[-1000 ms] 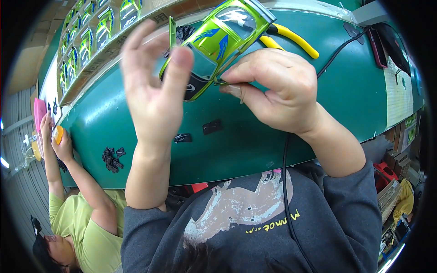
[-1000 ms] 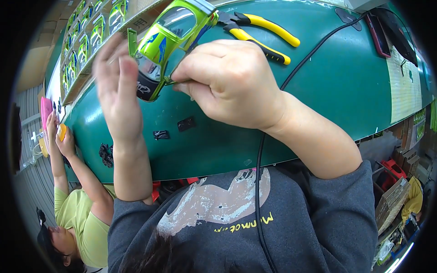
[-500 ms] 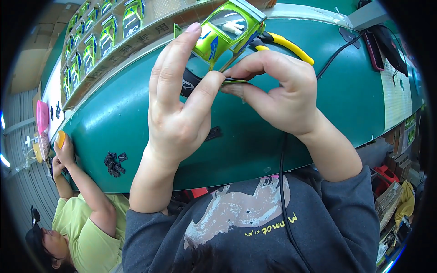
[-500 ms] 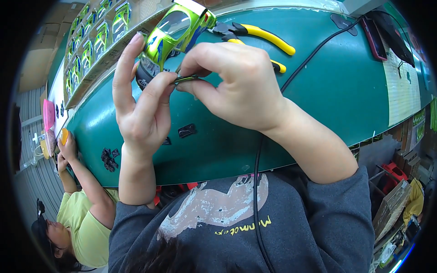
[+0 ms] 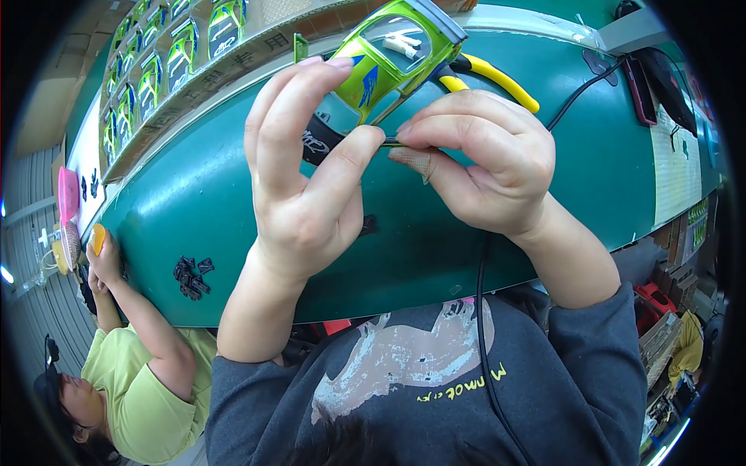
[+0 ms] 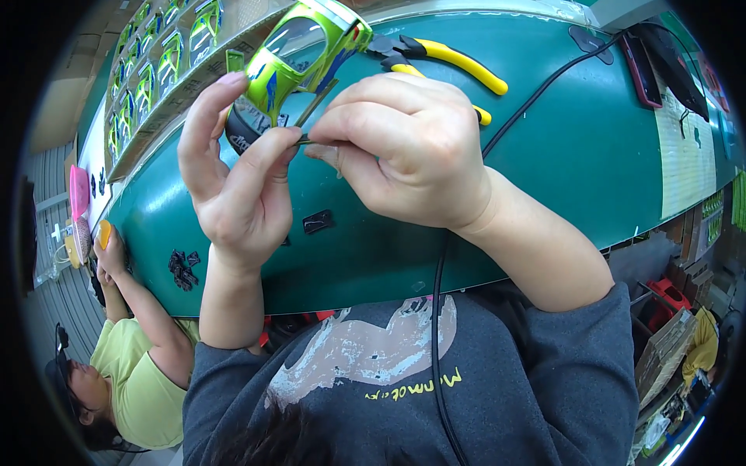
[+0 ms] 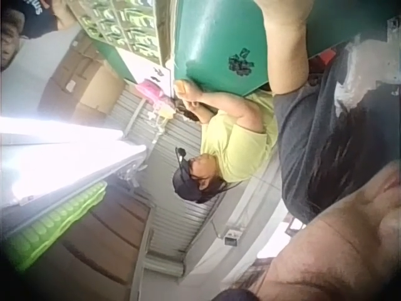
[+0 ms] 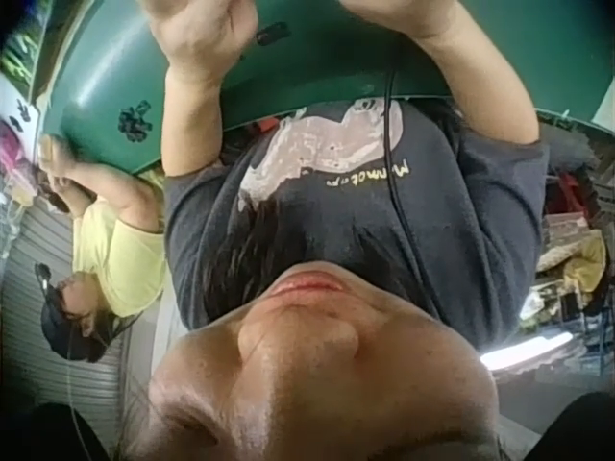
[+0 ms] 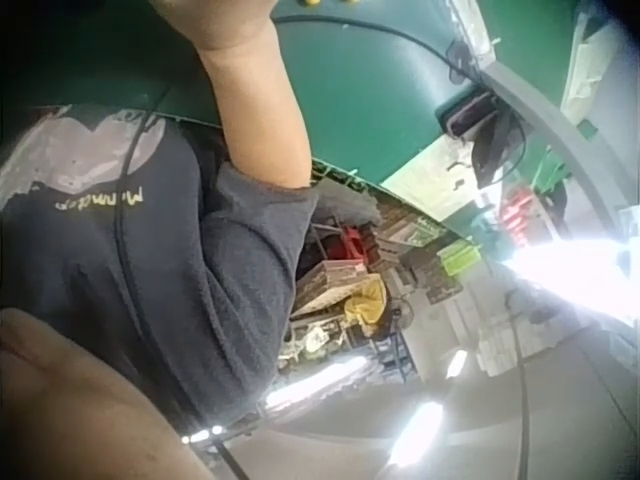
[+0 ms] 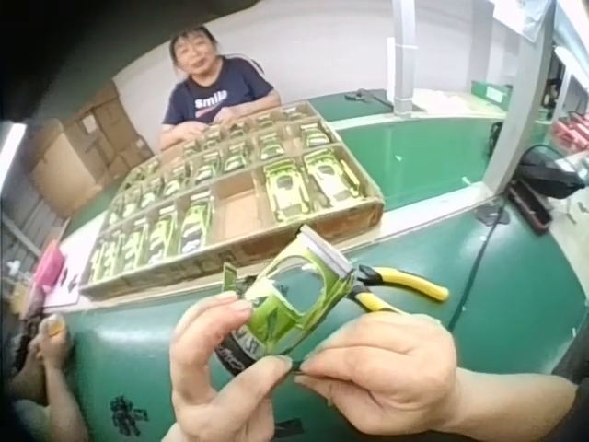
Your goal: The person assembles toy cars by taking car shells from a tray, inserting small plastic parts into the doors by hand, and pressing the components into place with pliers.
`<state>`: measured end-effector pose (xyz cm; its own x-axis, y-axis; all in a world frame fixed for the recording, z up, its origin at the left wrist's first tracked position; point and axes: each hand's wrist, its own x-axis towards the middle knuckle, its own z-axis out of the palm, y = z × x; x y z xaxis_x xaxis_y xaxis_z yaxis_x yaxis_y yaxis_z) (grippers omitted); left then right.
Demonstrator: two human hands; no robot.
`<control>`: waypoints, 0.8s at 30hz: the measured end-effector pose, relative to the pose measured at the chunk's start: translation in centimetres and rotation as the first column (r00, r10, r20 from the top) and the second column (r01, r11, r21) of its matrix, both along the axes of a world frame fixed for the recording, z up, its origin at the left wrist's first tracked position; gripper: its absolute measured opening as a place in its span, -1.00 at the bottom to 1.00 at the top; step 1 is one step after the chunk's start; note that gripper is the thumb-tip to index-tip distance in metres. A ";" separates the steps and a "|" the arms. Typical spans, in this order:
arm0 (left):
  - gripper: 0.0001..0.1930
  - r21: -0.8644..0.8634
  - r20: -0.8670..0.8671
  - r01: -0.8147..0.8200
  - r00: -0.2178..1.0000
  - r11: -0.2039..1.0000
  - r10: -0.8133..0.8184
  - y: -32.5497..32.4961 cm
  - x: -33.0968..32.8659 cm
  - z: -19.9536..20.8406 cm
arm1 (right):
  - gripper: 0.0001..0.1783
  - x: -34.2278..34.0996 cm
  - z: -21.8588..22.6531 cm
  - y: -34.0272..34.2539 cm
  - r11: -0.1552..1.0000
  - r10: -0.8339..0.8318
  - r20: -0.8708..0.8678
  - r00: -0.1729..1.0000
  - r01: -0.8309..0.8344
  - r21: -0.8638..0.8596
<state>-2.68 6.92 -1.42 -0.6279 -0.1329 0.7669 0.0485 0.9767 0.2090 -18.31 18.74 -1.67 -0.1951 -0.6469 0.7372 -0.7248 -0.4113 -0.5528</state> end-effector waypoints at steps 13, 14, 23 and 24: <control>-0.44 0.280 0.102 -0.204 0.978 0.938 0.182 -0.3 0.6 0.4 | -0.72 0.6 -0.5 -0.2 0.986 0.109 0.239 0.965 -0.135 0.097; -0.51 0.298 0.111 -0.238 0.971 0.924 0.214 0.1 0.6 0.6 | -0.72 0.5 -0.5 -0.3 0.986 0.107 0.237 0.966 -0.133 0.098; -0.54 0.283 0.126 -0.270 0.962 0.920 0.244 0.1 0.5 0.3 | -0.74 0.4 -1.1 -0.5 0.985 0.089 0.201 0.976 -0.116 0.126; -0.54 0.283 0.126 -0.269 0.962 0.921 0.242 0.1 0.5 0.3 | -0.75 0.5 -1.1 -0.5 0.986 0.092 0.169 0.981 -0.113 0.120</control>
